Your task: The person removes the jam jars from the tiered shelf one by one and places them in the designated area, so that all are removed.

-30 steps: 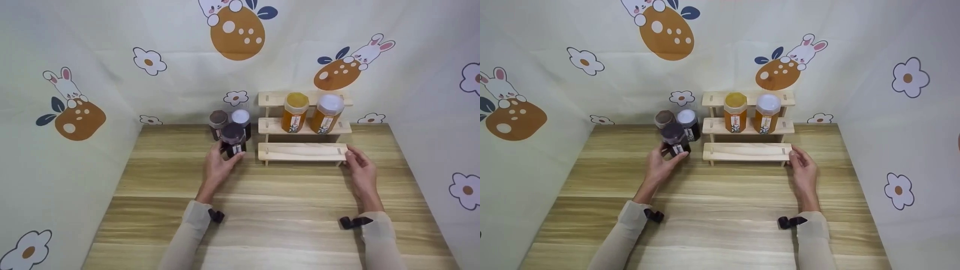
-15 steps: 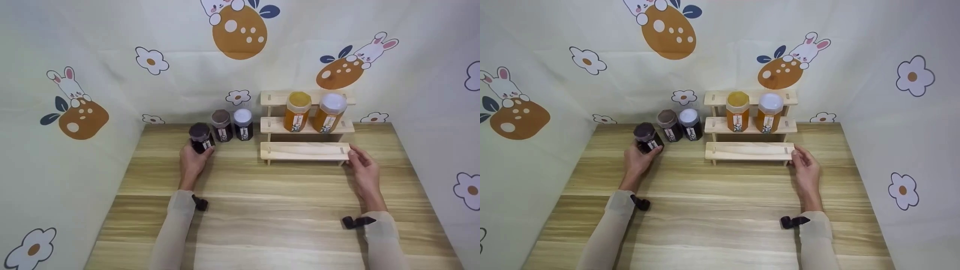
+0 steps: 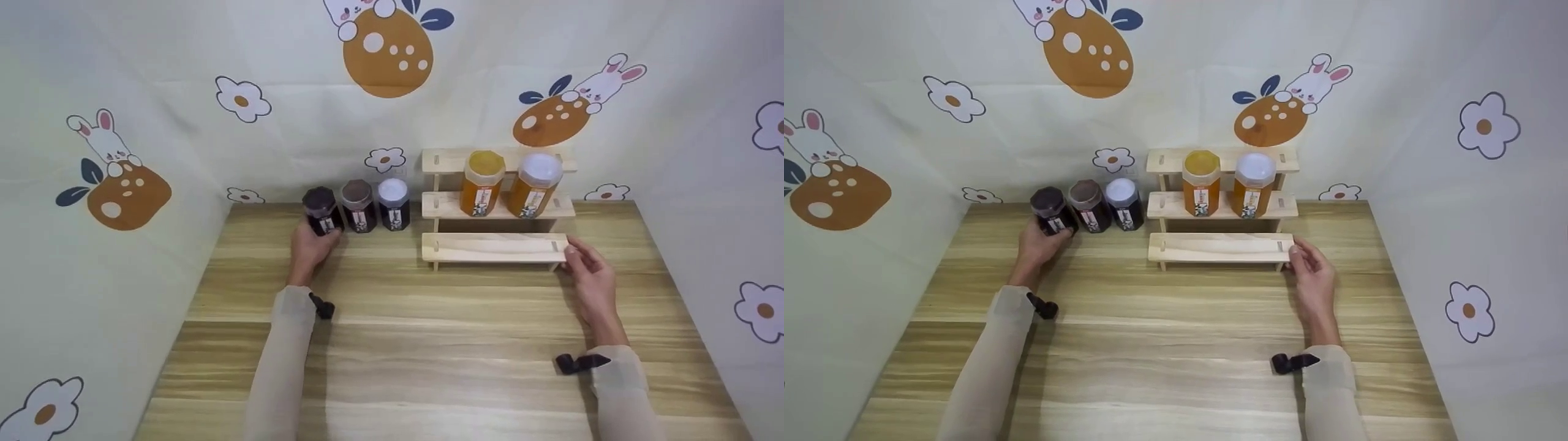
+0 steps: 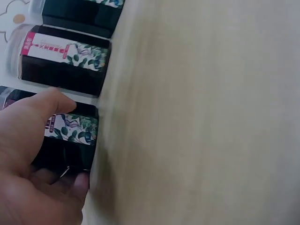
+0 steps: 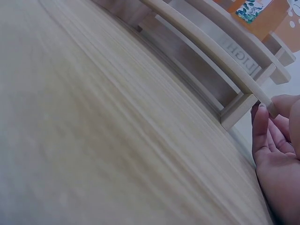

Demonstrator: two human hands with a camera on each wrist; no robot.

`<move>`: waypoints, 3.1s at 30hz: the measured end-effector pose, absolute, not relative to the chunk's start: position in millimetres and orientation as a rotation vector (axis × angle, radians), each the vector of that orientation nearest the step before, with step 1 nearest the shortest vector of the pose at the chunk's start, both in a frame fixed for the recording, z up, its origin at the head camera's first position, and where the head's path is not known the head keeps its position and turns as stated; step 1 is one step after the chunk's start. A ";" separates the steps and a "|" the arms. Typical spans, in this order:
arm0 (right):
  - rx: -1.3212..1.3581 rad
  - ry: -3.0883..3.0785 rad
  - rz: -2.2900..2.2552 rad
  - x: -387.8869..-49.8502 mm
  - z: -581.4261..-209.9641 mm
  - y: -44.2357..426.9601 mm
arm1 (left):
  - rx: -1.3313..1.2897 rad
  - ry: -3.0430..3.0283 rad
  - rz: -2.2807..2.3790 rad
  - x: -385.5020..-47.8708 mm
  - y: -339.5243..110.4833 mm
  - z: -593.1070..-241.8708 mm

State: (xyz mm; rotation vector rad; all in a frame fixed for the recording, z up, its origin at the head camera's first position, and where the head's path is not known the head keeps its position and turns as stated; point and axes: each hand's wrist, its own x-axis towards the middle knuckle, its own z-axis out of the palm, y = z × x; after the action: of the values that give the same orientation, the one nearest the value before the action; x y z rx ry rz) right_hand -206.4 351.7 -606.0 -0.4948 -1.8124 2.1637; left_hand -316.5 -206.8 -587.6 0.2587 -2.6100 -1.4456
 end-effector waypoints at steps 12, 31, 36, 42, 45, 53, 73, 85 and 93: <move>-0.517 -1.815 2.166 -206.9 -605.6 350.9 | 0.134 -2.567 -1.491 -325.0 -205.0 -588.7; -0.493 -1.796 2.168 -208.1 -610.8 349.9 | -0.010 -2.467 -1.575 -320.2 -207.8 -603.0; -0.492 -1.812 2.166 -208.0 -609.4 350.2 | 0.066 -2.375 -1.686 -309.0 -202.5 -596.8; -0.465 -1.772 2.178 -207.8 -610.1 352.0 | 0.351 -2.324 -1.670 -293.9 -197.1 -577.3; -0.459 -1.755 2.187 -207.8 -610.2 352.5 | 0.399 -2.223 -1.637 -288.8 -190.5 -560.4; -0.501 -1.811 2.162 -207.9 -609.3 351.8 | 0.081 -1.987 -1.624 -284.3 -141.6 -514.4; -0.476 -1.864 2.119 -198.7 -589.3 343.4 | -0.454 -2.232 -1.775 -297.8 -3.5 -499.2; -0.494 -1.849 2.140 -199.9 -591.2 344.8 | -0.454 -2.435 -1.703 -315.7 42.2 -503.6; -0.496 -1.885 2.117 -206.2 -606.4 351.2 | -0.425 -2.504 -1.725 -318.0 47.7 -505.6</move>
State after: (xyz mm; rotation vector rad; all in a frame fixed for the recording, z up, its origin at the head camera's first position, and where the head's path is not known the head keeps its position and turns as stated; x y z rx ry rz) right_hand -206.2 351.2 -606.4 -0.4961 -1.8851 2.1169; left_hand -318.0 47.7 -505.6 -0.4252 -2.5040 -1.7251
